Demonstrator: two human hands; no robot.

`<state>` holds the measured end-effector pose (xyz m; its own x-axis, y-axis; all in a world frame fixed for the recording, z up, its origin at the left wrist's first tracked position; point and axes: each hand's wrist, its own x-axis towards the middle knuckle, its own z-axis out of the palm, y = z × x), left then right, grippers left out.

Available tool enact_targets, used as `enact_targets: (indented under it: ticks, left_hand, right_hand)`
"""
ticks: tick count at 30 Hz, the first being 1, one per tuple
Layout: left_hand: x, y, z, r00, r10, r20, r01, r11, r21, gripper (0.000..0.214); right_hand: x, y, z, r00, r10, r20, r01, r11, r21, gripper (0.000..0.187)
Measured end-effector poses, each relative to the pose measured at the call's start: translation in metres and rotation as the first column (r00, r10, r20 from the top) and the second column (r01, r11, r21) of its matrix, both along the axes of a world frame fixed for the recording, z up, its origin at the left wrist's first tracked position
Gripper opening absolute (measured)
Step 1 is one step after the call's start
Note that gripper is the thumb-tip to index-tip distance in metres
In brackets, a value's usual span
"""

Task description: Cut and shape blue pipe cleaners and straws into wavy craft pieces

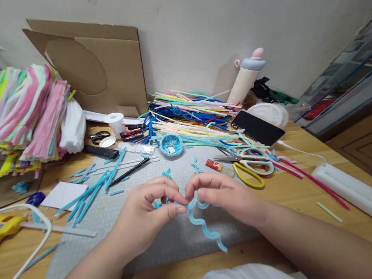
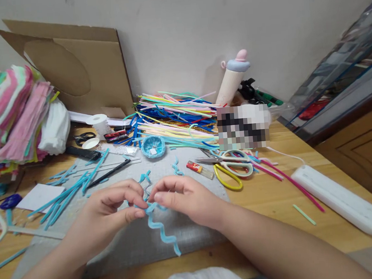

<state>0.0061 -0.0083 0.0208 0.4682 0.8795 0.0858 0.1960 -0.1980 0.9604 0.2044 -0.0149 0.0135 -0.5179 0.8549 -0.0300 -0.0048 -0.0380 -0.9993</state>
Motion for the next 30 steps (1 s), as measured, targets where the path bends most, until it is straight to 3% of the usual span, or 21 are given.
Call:
enact_targets:
  ticks: [8,12,18,21,24,27,30]
  left_hand:
    - [-0.002,0.003,-0.007,0.982,0.094,0.164,-0.061,0.978,-0.198,0.004]
    - [0.000,0.004,-0.010,0.954,0.203,0.221,-0.120,0.933,-0.340,0.006]
    - [0.002,0.003,-0.012,0.935,0.266,0.233,-0.107,0.841,-0.531,0.020]
    - [0.002,0.002,-0.012,0.941,0.257,0.219,-0.094,0.822,-0.561,0.023]
    - [0.005,0.001,-0.012,0.935,0.298,0.194,-0.133,0.799,-0.587,0.019]
    - [0.010,-0.002,-0.013,0.927,0.322,0.194,-0.159,0.803,-0.575,0.018]
    - [0.014,-0.005,-0.015,0.935,0.296,0.197,-0.153,0.835,-0.529,0.018]
  right_hand:
    - [0.005,0.003,0.000,0.988,-0.116,-0.102,0.121,0.992,0.038,0.026]
    - [0.004,0.005,-0.005,0.970,-0.219,-0.106,0.228,0.971,0.078,0.029]
    - [0.004,0.008,-0.012,0.921,-0.368,-0.129,0.385,0.913,0.139,0.025]
    - [0.007,0.005,-0.007,0.944,-0.330,0.009,0.307,0.886,0.348,0.017]
    - [0.009,-0.001,0.001,0.930,-0.284,0.234,0.098,0.804,0.586,0.038]
    - [0.006,-0.003,0.004,0.879,-0.318,0.356,-0.004,0.740,0.672,0.040]
    - [0.001,-0.003,0.000,0.873,-0.311,0.375,-0.028,0.736,0.676,0.030]
